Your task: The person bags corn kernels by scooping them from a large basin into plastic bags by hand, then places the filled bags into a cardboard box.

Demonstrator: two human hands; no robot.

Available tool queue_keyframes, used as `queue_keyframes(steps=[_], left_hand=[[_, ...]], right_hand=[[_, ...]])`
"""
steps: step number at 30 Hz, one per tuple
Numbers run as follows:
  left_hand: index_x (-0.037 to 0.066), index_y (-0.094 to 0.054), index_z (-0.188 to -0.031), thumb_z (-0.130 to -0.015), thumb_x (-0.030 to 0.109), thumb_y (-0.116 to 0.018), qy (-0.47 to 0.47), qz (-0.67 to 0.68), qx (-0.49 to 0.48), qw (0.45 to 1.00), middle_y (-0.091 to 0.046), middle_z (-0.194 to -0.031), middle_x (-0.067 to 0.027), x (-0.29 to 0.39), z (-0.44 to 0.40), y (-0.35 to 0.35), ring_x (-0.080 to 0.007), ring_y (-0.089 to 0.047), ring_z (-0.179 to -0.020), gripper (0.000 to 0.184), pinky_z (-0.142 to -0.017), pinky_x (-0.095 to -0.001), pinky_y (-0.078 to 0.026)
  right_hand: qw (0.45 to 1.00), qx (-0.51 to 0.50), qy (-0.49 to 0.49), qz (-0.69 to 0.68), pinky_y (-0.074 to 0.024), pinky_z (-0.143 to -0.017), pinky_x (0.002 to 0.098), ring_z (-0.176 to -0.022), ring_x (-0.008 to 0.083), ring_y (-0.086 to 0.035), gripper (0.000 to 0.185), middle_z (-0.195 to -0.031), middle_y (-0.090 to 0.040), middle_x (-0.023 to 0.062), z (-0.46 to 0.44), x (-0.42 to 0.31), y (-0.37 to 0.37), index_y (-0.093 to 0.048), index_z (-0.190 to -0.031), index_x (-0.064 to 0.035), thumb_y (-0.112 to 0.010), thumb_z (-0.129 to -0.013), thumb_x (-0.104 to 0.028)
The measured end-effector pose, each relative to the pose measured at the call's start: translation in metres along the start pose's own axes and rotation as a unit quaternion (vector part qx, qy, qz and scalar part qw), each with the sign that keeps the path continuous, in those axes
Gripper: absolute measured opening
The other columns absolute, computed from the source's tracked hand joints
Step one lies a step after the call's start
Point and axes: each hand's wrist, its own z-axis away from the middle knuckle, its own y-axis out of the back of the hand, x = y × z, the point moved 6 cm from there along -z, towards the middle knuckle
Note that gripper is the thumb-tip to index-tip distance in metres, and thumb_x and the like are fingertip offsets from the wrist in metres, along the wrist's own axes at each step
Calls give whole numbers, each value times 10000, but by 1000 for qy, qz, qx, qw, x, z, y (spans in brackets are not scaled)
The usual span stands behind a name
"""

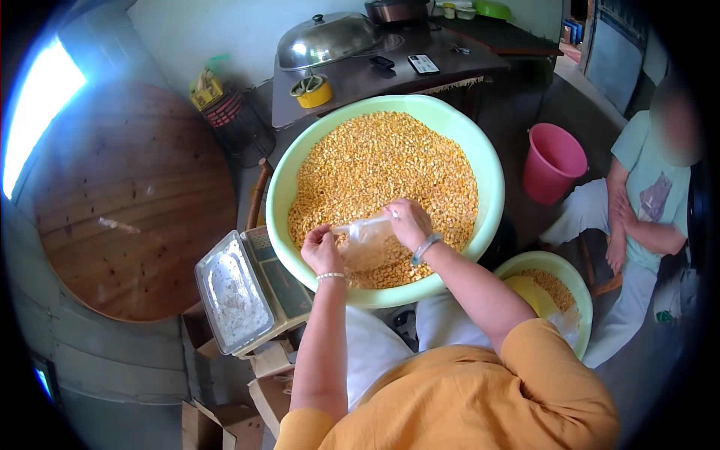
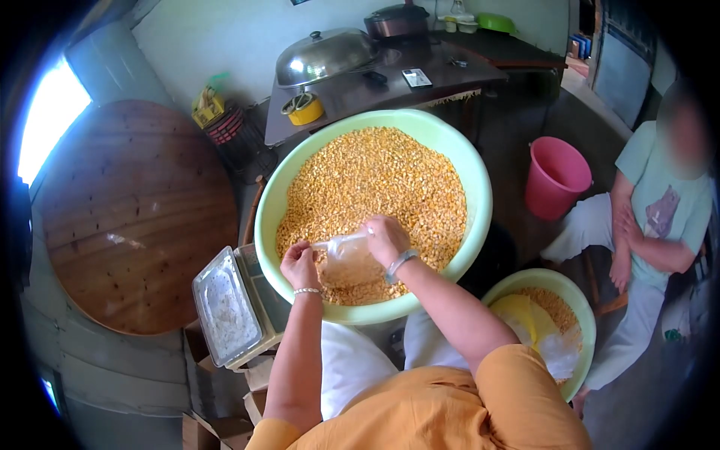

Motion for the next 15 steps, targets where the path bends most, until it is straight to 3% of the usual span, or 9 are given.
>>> queue_keyframes(steps=[2,4,8,10,13,14,15], left_hand=[[-25,-580,-847,-778,-70,-547,36,58,39,997,-582,-748,-59,-4,-3,6,-117,-564,-575,89,-546,-199,-497],[-20,-575,-852,-783,-77,-547,4,91,41,995,-579,-767,-59,-5,-8,8,-121,-570,-600,93,-569,-198,-501],[-14,-575,-866,-796,-85,-550,-49,132,24,990,-585,-811,-59,17,4,1,-121,-578,-695,103,-652,-212,-507],[-11,-581,-878,-806,-82,-549,-92,114,-19,989,-592,-832,-55,32,14,-7,-118,-575,-743,107,-700,-222,-500],[12,-595,-874,-821,-85,-542,-144,80,-93,982,-595,-848,-26,43,30,-22,-71,-554,-761,123,-710,-193,-457],[17,-593,-866,-816,-92,-539,-182,55,-123,974,-598,-838,-23,48,37,-30,-77,-555,-767,132,-703,-200,-455],[23,-591,-858,-812,-99,-535,-219,30,-152,963,-601,-828,-20,53,44,-38,-83,-556,-773,142,-697,-207,-454]], right_hand=[[998,-25,-23,47,-472,-754,349,-866,272,-591,183,-909,-632,115,-1,8,0,-654,-818,-40,-551,-859,-185],[996,-40,-39,70,-468,-765,348,-887,270,-585,178,-923,-629,115,-2,12,0,-649,-792,-41,-553,-856,-176],[999,23,23,-39,-477,-699,358,-768,265,-592,141,-808,-635,121,-2,-3,11,-661,-767,-50,-581,-825,-152],[991,41,65,-106,-491,-664,344,-725,250,-610,115,-792,-647,116,-2,-9,12,-673,-807,-53,-599,-818,-140],[964,-30,62,-257,-503,-618,320,-674,227,-632,130,-788,-660,127,1,-20,3,-680,-905,-60,-616,-809,-117],[960,-42,105,-256,-501,-613,301,-686,200,-645,190,-802,-661,145,-1,-21,-4,-668,-981,-69,-625,-801,-112],[960,-80,83,-255,-497,-610,299,-679,197,-643,189,-794,-657,146,0,-25,-5,-666,-976,-64,-628,-797,-112]])
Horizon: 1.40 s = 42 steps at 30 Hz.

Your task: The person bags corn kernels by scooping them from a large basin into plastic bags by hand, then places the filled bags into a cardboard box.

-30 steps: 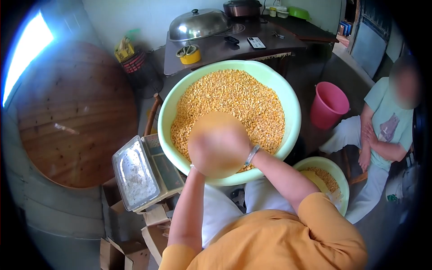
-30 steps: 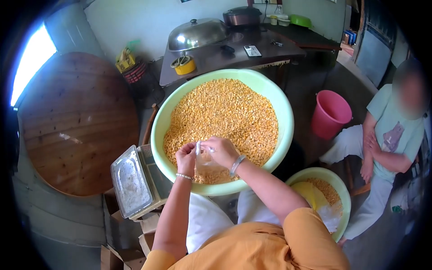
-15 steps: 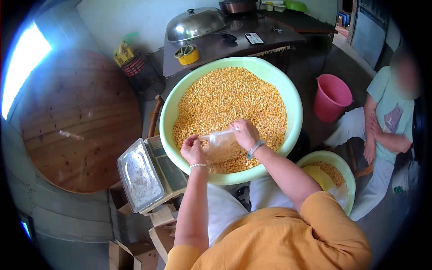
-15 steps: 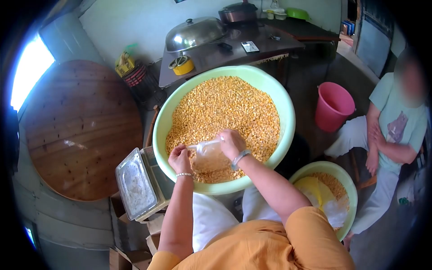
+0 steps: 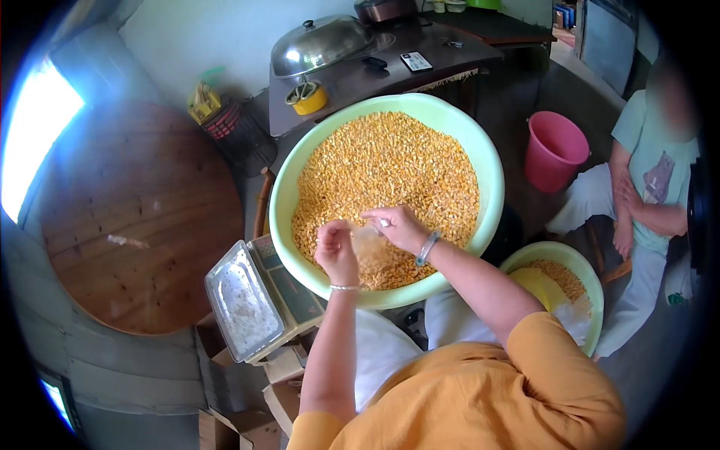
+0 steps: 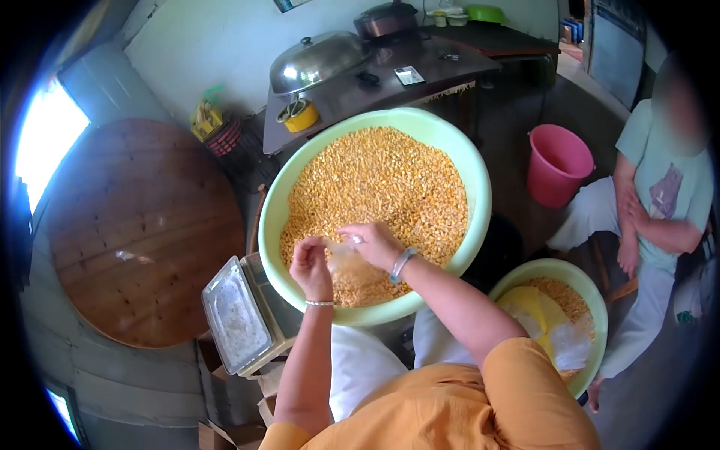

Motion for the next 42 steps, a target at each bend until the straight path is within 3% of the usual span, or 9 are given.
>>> queue_keyframes(steps=[4,11,17,23,30,31,34,36,42], left_hand=[[26,-577,-922,-770,-105,-575,-165,-213,-171,948,-590,-911,-61,44,4,-38,-138,-571,-858,201,-768,-251,-455],[12,-524,-1164,-730,46,-699,12,-214,-207,955,-607,-1039,-109,-3,9,-22,-205,-601,-888,469,-782,-300,-471],[81,-626,-978,-719,200,-649,136,-496,-266,816,-647,-790,-110,-24,10,-13,-269,-620,-715,286,-660,-345,-482],[99,-631,-942,-717,293,-675,-51,-386,-192,901,-637,-721,-125,11,13,-31,-290,-622,-687,300,-635,-378,-484],[62,-638,-878,-749,254,-688,96,-384,-164,903,-619,-659,-63,-21,17,-21,-158,-591,-593,237,-571,-296,-464],[73,-628,-822,-760,290,-677,119,-312,-137,933,-621,-639,-110,-32,16,-15,-226,-617,-592,231,-552,-340,-470],[-3,-630,-861,-801,120,-643,215,-141,-108,960,-611,-728,22,-40,9,-6,-50,-547,-657,138,-577,-209,-439],[2,-630,-868,-801,77,-629,249,1,-113,962,-623,-767,3,-33,13,-12,-69,-563,-674,101,-610,-209,-449],[4,-631,-872,-788,58,-618,354,83,-118,924,-636,-791,-43,-37,15,-6,-113,-587,-719,101,-674,-234,-461]], right_hand=[[998,-58,-17,-7,-476,-581,301,-627,187,-624,186,-742,-635,153,2,-8,-8,-657,-955,-47,-631,-802,-149],[997,-9,-71,-32,-470,-575,303,-602,186,-611,164,-685,-637,131,0,4,0,-652,-860,-39,-607,-815,-189],[988,43,-99,-109,-473,-575,280,-610,146,-607,192,-693,-651,100,-2,33,-4,-672,-900,-36,-614,-825,-203],[986,-2,-135,-96,-364,-367,198,-468,46,-497,158,-572,-545,10,-2,16,1,-636,-872,-12,-598,-861,-165],[957,57,-121,-256,-503,-620,237,-757,104,-607,260,-880,-647,61,-6,13,13,-583,-1057,-29,-588,-830,-156],[978,41,-90,-181,-504,-661,270,-795,136,-611,255,-898,-648,73,-7,18,13,-586,-1047,-24,-576,-817,-132],[996,-45,-9,83,-491,-766,361,-888,232,-610,246,-943,-645,112,3,21,-3,-605,-1011,-30,-542,-778,-78],[941,-146,31,303,-465,-817,409,-925,295,-593,247,-958,-635,143,13,17,-21,-626,-979,-60,-521,-755,-66],[938,-144,-193,248,-424,-872,397,-998,318,-542,187,-995,-603,152,8,33,-11,-641,-908,-142,-491,-798,-128]])
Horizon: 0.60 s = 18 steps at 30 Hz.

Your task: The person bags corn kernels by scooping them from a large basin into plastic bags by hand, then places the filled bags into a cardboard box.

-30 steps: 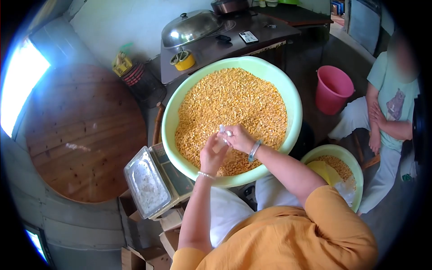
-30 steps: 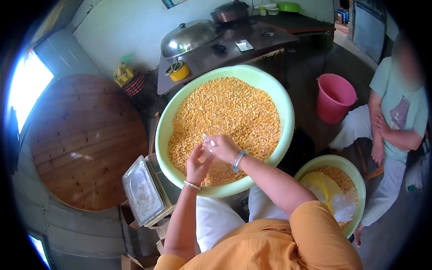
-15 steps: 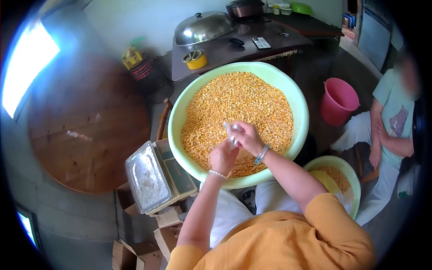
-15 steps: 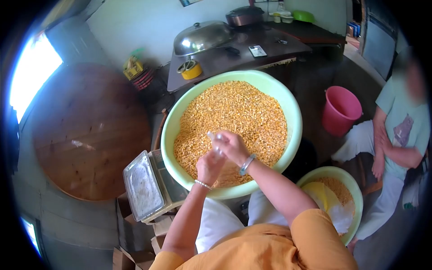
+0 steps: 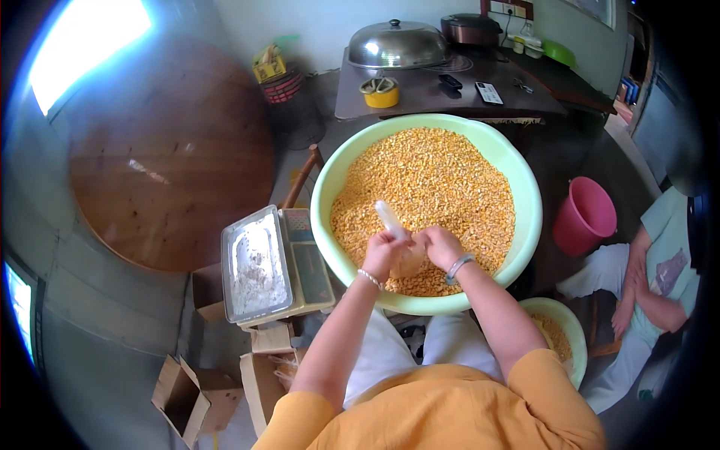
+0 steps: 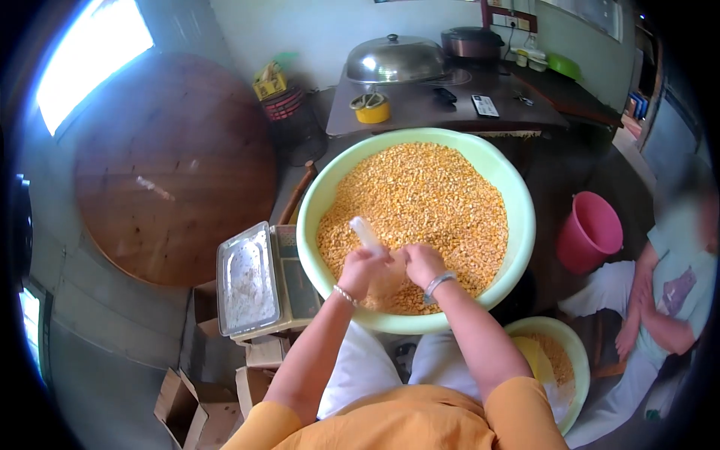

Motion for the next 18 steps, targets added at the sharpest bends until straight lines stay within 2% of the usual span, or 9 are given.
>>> queue_keyframes(steps=[1,4,8,9,10,12,14,16,18], left_hand=[[4,-621,-891,-799,60,-599,15,43,23,999,-631,-803,-53,1,-4,4,-134,-593,-733,111,-681,-242,-466],[-16,-588,-946,-800,64,-589,-4,116,30,993,-621,-848,-76,11,-10,7,-162,-601,-762,166,-700,-280,-489],[-25,-588,-940,-769,40,-613,24,80,35,996,-622,-856,-89,18,-8,1,-173,-603,-775,184,-707,-282,-492],[-26,-592,-935,-756,33,-625,13,77,24,997,-622,-854,-90,24,-5,-7,-174,-604,-776,192,-706,-281,-492],[-27,-597,-930,-742,27,-637,3,73,15,997,-622,-853,-90,26,-5,-12,-175,-605,-777,200,-705,-280,-493],[-29,-619,-906,-695,8,-671,-31,44,-6,999,-622,-816,-80,24,-9,-18,-167,-605,-755,220,-701,-275,-494],[-32,-639,-878,-676,5,-682,-10,19,70,997,-631,-782,-76,-2,-28,5,-162,-611,-717,210,-674,-284,-501],[-40,-638,-844,-674,-7,-679,-17,-67,38,997,-636,-762,-68,1,-30,0,-157,-612,-683,177,-629,-278,-506],[-11,-644,-800,-683,141,-693,-68,-308,34,948,-657,-764,-129,2,-32,2,-241,-638,-669,198,-616,-344,-515]], right_hand=[[998,42,30,38,-429,-864,398,-997,325,-538,183,-995,-594,159,-1,3,3,-628,-925,-103,-506,-789,-108],[994,83,68,33,-431,-863,401,-999,329,-533,215,-991,-590,170,-3,12,1,-618,-959,-79,-526,-766,-75],[997,67,43,13,-434,-853,421,-965,353,-551,258,-975,-602,197,-3,7,4,-623,-975,-72,-532,-737,-31],[994,72,81,-17,-460,-786,436,-876,361,-584,212,-882,-614,210,-11,14,-1,-635,-920,-60,-533,-737,-29],[980,132,149,-3,-476,-640,369,-714,322,-607,163,-752,-612,188,-8,8,5,-631,-917,-44,-549,-776,-41],[990,117,75,5,-469,-613,353,-689,282,-615,122,-733,-600,192,-13,17,5,-632,-872,-32,-546,-785,-36],[978,168,114,-42,-473,-617,376,-725,338,-612,112,-772,-618,191,-17,25,7,-639,-857,-29,-575,-770,-55],[970,201,129,-54,-476,-612,362,-710,325,-620,94,-757,-622,183,-15,21,14,-644,-849,-26,-589,-781,-59],[973,191,105,-75,-477,-612,349,-688,307,-624,97,-732,-620,177,-9,10,20,-651,-856,-34,-596,-782,-63]])
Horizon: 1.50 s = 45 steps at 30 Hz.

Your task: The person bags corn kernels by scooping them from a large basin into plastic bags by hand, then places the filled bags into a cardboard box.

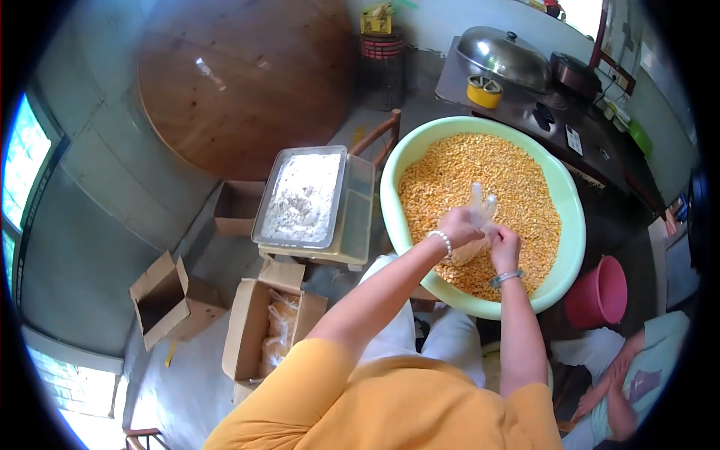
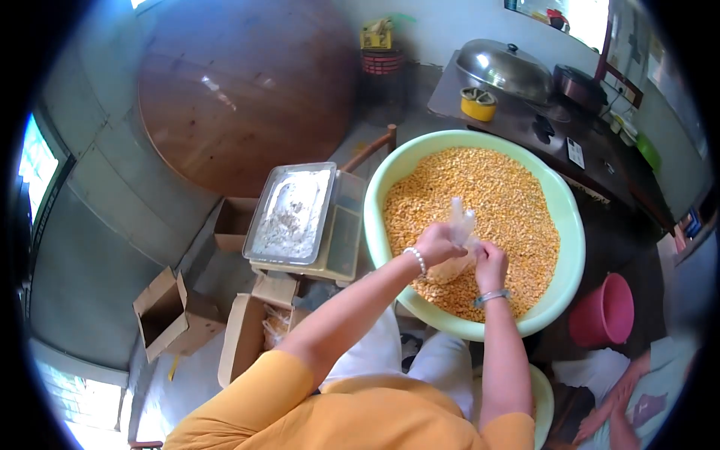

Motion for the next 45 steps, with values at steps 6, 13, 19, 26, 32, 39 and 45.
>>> queue_keyframes(steps=[6,13,19,26,32,39,45], left_hand=[[41,-672,-754,-716,272,-617,-39,-298,18,954,-633,-784,-211,39,-8,29,-348,-630,-729,241,-672,-413,-503],[81,-634,-770,-741,317,-607,-55,-295,61,952,-633,-764,-166,36,-19,31,-336,-612,-752,240,-691,-429,-472],[86,-634,-808,-754,208,-574,-48,-335,115,934,-634,-799,-183,24,-30,32,-354,-609,-788,147,-700,-450,-475],[17,-626,-716,-800,211,-623,-40,15,46,998,-606,-597,-54,10,-30,20,-147,-573,-544,211,-535,-296,-446],[4,-597,-714,-829,150,-589,-38,84,22,995,-563,-601,-24,46,-14,19,-105,-512,-535,186,-512,-257,-405],[24,-556,-795,-847,84,-550,-44,227,-37,972,-538,-722,-18,92,-6,31,-111,-512,-661,79,-594,-258,-407],[4,-570,-865,-840,79,-565,26,349,55,935,-551,-724,-26,79,-16,41,-131,-545,-678,79,-613,-273,-451]], right_hand=[[940,-29,-76,-332,-486,-778,312,-836,153,-609,325,-904,-655,93,-5,45,-29,-607,-1016,64,-578,-693,77],[987,-100,-80,-93,-482,-662,286,-726,160,-630,194,-805,-669,95,-7,48,-32,-659,-906,-30,-653,-716,-72],[995,-44,-87,-15,-499,-658,319,-688,213,-634,145,-771,-658,112,-4,35,-25,-659,-870,-55,-592,-799,-163],[997,71,-17,25,-497,-696,371,-799,297,-625,145,-853,-646,146,0,18,-8,-660,-855,-78,-541,-778,-105],[986,127,-95,-55,-495,-705,367,-807,299,-625,183,-860,-647,156,-6,34,-1,-642,-918,-65,-546,-776,-129],[820,-96,-326,-461,-461,-764,432,-947,227,-529,344,-922,-537,23,3,32,-27,-524,-1031,-131,-520,-859,-429],[696,-212,-295,-620,-504,-787,461,-971,252,-562,341,-1035,-564,74,14,-7,-19,-469,-1146,-94,-557,-866,-268]])
